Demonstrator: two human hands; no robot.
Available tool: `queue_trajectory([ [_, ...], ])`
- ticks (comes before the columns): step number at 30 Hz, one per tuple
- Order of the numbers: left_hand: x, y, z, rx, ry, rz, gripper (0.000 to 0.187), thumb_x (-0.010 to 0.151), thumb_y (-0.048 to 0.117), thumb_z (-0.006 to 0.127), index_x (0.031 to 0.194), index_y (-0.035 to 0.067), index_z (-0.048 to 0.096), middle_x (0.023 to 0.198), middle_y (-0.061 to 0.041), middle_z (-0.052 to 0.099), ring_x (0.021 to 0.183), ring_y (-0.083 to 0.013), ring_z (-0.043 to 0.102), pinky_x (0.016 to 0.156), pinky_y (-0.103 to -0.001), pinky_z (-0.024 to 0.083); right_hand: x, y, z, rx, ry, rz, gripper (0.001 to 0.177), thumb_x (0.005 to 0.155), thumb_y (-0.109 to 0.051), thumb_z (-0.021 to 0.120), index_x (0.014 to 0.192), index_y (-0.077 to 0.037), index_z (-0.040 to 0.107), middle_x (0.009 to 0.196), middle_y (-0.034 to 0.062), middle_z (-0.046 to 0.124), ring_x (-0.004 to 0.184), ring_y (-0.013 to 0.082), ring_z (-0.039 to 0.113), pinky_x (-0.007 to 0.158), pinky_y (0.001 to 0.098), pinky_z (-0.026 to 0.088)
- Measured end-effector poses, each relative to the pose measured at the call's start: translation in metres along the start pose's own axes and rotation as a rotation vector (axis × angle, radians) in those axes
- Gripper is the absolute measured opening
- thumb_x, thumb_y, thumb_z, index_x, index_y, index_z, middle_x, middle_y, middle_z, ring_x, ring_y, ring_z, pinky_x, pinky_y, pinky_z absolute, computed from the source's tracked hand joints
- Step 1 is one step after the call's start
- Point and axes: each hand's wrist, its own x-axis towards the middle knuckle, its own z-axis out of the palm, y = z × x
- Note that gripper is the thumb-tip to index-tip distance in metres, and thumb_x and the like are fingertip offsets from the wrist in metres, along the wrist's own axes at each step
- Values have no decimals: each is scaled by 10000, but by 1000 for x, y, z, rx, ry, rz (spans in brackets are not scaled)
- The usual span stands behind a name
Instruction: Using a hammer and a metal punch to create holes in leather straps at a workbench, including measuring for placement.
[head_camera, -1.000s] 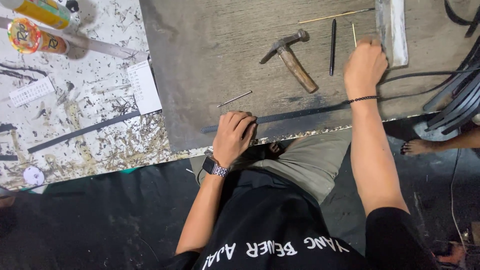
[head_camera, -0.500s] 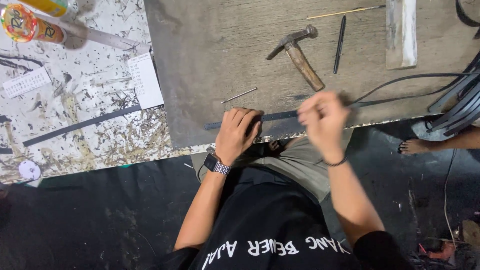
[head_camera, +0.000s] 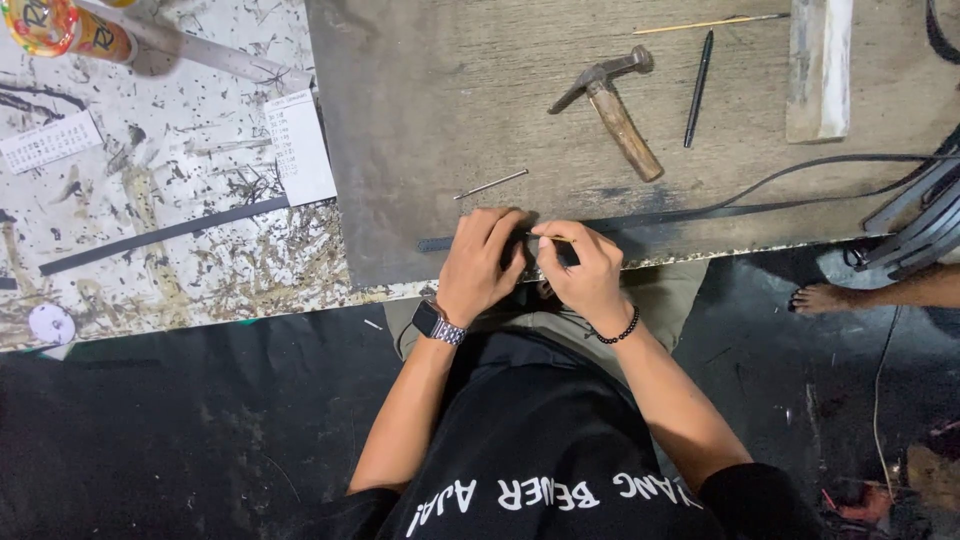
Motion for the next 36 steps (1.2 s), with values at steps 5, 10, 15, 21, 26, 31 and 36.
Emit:
queue_trajectory([
  [5, 4, 6, -10, -94, -1, -49, 517, 802, -10, 636, 1316, 7, 585, 1099, -181, 608, 1024, -370, 617, 921, -447, 506, 1, -6, 4, 37, -21, -1, 36, 934, -20, 692, 928, -53, 703, 841, 105, 776, 755, 318, 752, 635, 347, 600],
  [10, -3, -1, -10, -352, 36, -176, 616, 749, -55, 499, 1360, 8, 549, 1170, -204, 588, 1082, -414, 593, 989, -506, 489, -3, -7, 10, 66, -32, 24, 33, 964, -31, 661, 939, -43, 679, 838, 125, 777, 756, 332, 749, 631, 373, 602],
  [15, -7, -11, -12, -661, 220, -316, 452, 850, -75, 369, 1217, -21, 627, 1096, -151, 583, 1002, -238, 586, 939, -440, 528, -6, -4, 10, 43, -40, 30, 20, 971, -50, 676, 952, -54, 677, 889, 87, 788, 792, 312, 752, 647, 361, 598],
  [21, -2, -14, -14, -651, 248, -330, 424, 879, -197, 411, 1211, -37, 622, 1105, -146, 589, 1006, -243, 623, 902, -418, 559, -10, -3, 13, -18, -72, -1, 8, 965, -73, 698, 967, -71, 691, 897, 84, 783, 794, 319, 737, 652, 387, 596],
  [26, 3, -6, -20, -492, 141, -266, 462, 848, -240, 495, 1206, 11, 643, 1109, -135, 599, 980, -323, 655, 892, -468, 570, -8, -8, 13, -115, -103, -63, 23, 962, -76, 691, 983, -82, 699, 886, 72, 770, 787, 302, 737, 648, 376, 590],
  [31, -1, -10, -13, -373, 64, -170, 434, 877, -221, 482, 1198, 37, 621, 1085, -129, 582, 991, -376, 630, 889, -486, 552, -12, -2, 15, -158, -134, -87, 31, 960, -91, 689, 992, -92, 690, 868, 67, 759, 778, 311, 735, 621, 376, 582],
  [36, -1, -9, -15, -364, 45, -173, 434, 890, -211, 470, 1223, 32, 608, 1115, -137, 583, 1005, -371, 626, 908, -487, 552, -11, -4, 15, -163, -133, -91, 32, 970, -75, 679, 997, -92, 684, 858, 68, 755, 769, 320, 734, 601, 372, 571],
])
